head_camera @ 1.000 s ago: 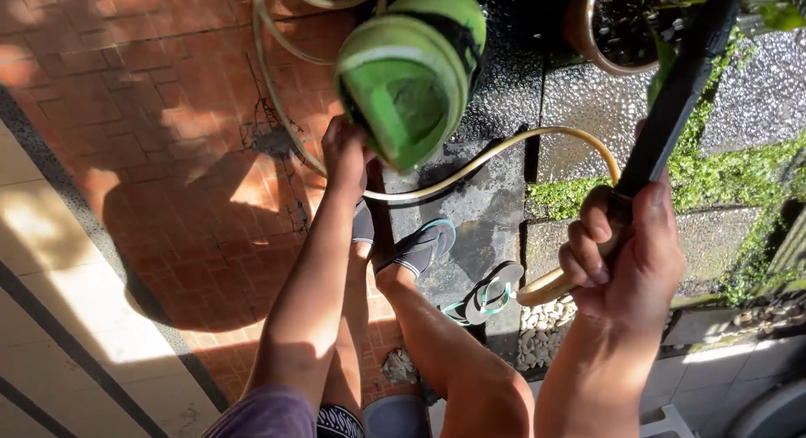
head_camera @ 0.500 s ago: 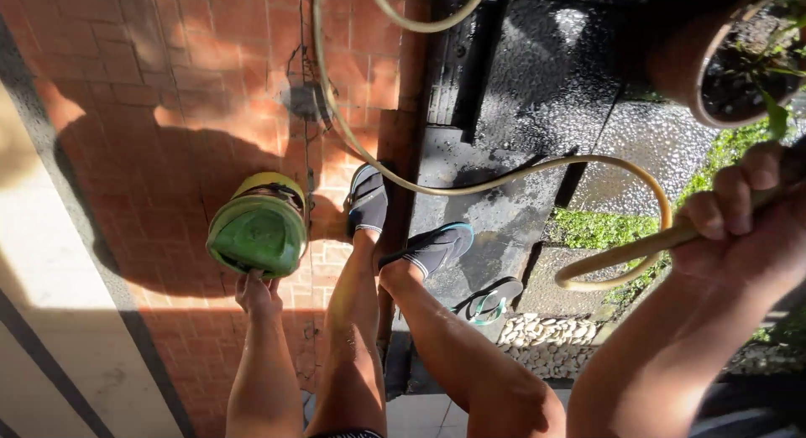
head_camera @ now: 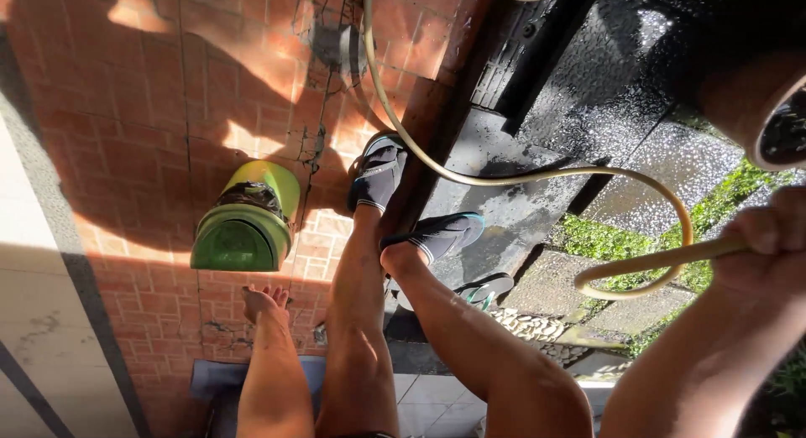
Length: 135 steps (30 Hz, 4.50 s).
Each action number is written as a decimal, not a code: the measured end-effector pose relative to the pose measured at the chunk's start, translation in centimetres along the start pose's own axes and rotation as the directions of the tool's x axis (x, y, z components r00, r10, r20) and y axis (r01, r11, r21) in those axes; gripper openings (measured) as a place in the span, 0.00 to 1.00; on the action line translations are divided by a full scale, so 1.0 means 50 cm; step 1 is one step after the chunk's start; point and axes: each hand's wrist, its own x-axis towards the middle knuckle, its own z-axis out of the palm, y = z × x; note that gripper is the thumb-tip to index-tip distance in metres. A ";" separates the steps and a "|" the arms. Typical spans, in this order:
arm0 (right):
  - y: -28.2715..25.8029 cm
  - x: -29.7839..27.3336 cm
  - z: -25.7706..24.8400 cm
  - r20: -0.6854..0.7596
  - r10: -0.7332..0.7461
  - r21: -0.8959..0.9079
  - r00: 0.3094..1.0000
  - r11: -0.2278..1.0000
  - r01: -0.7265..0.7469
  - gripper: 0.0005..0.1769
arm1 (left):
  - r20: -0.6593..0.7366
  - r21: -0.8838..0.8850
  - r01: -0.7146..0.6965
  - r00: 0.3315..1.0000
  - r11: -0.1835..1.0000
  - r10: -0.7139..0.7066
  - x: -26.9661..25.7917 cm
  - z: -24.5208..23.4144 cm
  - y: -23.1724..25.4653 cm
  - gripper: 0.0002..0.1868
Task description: Watering various potted plants in a garden using a hose with a nozzle.
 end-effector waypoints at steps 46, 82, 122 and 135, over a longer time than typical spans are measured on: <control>0.104 0.052 0.198 -0.382 0.059 0.076 0.922 0.997 -0.032 0.15 | 0.686 -0.721 -0.692 -0.703 -0.043 -0.186 -1.223 0.379 -0.217 0.27; 0.007 -0.020 0.193 -0.430 0.059 0.156 0.901 0.988 0.009 0.18 | 0.561 0.115 -0.929 -0.232 -0.353 0.795 -0.501 0.342 0.424 0.43; -0.815 -0.883 -0.428 -0.478 -0.198 0.216 0.855 0.918 0.333 0.33 | 0.628 -0.013 -0.912 0.312 0.411 0.713 -1.184 -0.480 -0.068 0.14; -0.782 -0.802 -0.643 -0.431 -0.115 0.091 0.895 0.981 0.171 0.26 | 0.713 0.341 -0.890 0.035 -0.303 0.700 -1.066 -0.499 -0.450 0.12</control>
